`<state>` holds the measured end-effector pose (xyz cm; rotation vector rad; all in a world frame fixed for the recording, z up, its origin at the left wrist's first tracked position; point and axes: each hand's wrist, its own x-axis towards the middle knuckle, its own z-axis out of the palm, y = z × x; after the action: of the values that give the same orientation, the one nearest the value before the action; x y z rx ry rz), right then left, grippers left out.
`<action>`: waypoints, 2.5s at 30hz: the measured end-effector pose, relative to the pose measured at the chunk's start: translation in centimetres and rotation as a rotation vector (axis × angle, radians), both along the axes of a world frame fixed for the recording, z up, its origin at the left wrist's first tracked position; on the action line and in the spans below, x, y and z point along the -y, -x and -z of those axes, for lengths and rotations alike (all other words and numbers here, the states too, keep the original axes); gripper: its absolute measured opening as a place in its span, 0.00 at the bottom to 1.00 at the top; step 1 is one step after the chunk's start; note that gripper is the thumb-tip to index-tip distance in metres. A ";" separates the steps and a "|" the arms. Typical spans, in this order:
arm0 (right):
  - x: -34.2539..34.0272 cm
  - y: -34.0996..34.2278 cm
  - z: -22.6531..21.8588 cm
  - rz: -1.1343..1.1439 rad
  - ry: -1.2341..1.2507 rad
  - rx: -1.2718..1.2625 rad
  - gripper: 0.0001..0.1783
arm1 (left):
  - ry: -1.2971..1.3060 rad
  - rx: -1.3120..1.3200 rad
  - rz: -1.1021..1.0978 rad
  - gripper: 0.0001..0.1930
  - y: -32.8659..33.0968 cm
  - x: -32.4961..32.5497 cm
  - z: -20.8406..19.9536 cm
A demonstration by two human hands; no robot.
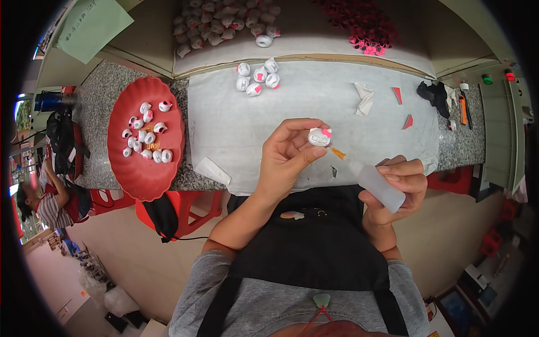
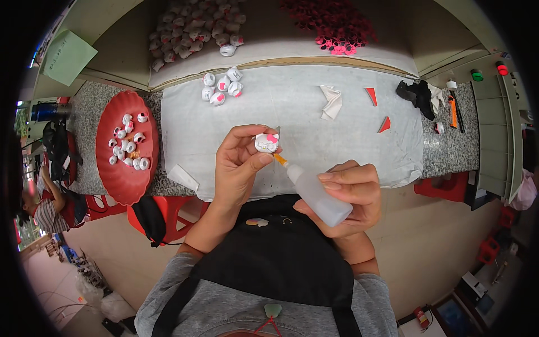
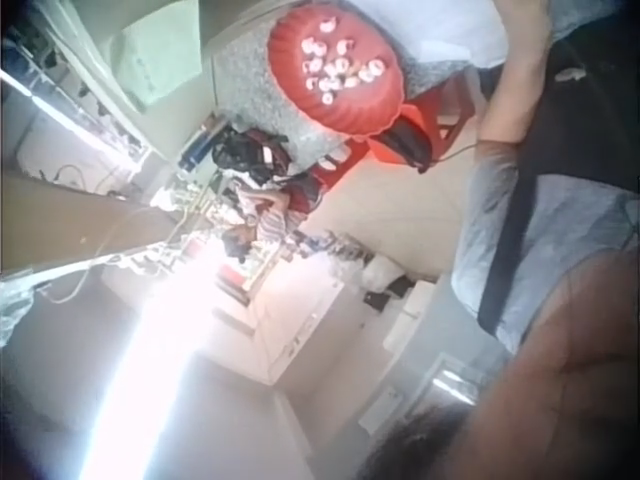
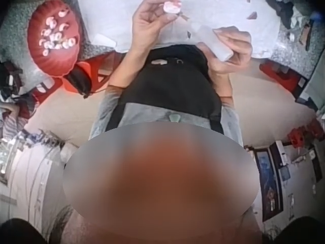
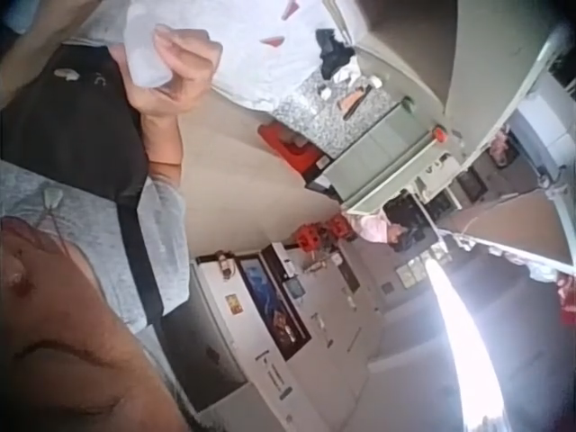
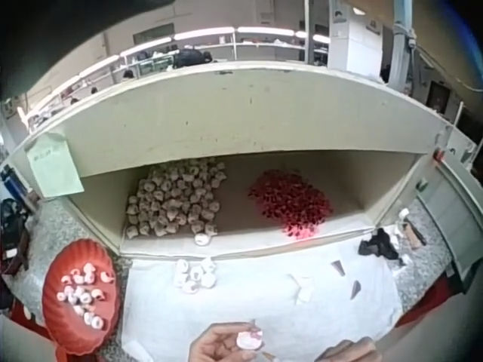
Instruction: Applying glue and decorative components to plastic toy heads on an assembly line.
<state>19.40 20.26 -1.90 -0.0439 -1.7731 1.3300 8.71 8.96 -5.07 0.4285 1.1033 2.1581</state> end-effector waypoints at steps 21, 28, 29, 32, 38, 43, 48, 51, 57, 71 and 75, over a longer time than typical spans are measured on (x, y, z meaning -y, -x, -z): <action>-0.1 0.2 0.2 0.001 -0.027 -0.011 0.25 | -0.003 0.045 0.046 0.17 0.0 0.1 -0.1; 0.1 0.1 0.2 -0.017 -0.021 -0.006 0.25 | 0.010 0.041 0.061 0.18 -0.1 0.1 0.0; 0.1 0.1 0.2 -0.019 -0.023 -0.006 0.25 | 0.010 0.042 0.061 0.18 -0.1 0.1 0.0; 0.1 0.1 0.2 -0.018 -0.027 -0.005 0.25 | 0.022 0.027 0.075 0.18 -0.1 0.2 0.0; 0.7 0.3 0.1 0.053 -0.025 0.037 0.23 | 0.035 -0.195 0.029 0.16 -0.2 0.1 0.4; 0.6 0.3 -0.1 0.036 -0.021 0.056 0.22 | 0.132 -0.345 0.006 0.16 0.0 0.1 0.1; 0.4 0.4 -0.2 0.049 0.007 0.060 0.22 | 0.148 -0.388 -0.015 0.16 0.2 0.0 0.3; 0.1 0.8 -0.3 0.038 0.041 0.075 0.22 | 0.140 -0.360 -0.044 0.16 0.5 0.4 0.2; -4.9 2.9 0.1 -0.078 0.166 0.298 0.16 | 0.090 -0.137 -0.213 0.18 3.0 1.9 0.1; -13.7 18.7 3.6 0.361 -1.039 0.579 0.18 | 0.074 -0.087 -0.227 0.17 3.2 3.5 0.1; -13.1 17.7 3.0 0.380 -1.005 0.524 0.14 | 0.064 -0.069 -0.200 0.17 3.3 3.4 0.1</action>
<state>1.75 33.38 -4.85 -0.1701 -2.5334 0.0555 5.43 5.56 -5.19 0.3796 1.2984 2.2872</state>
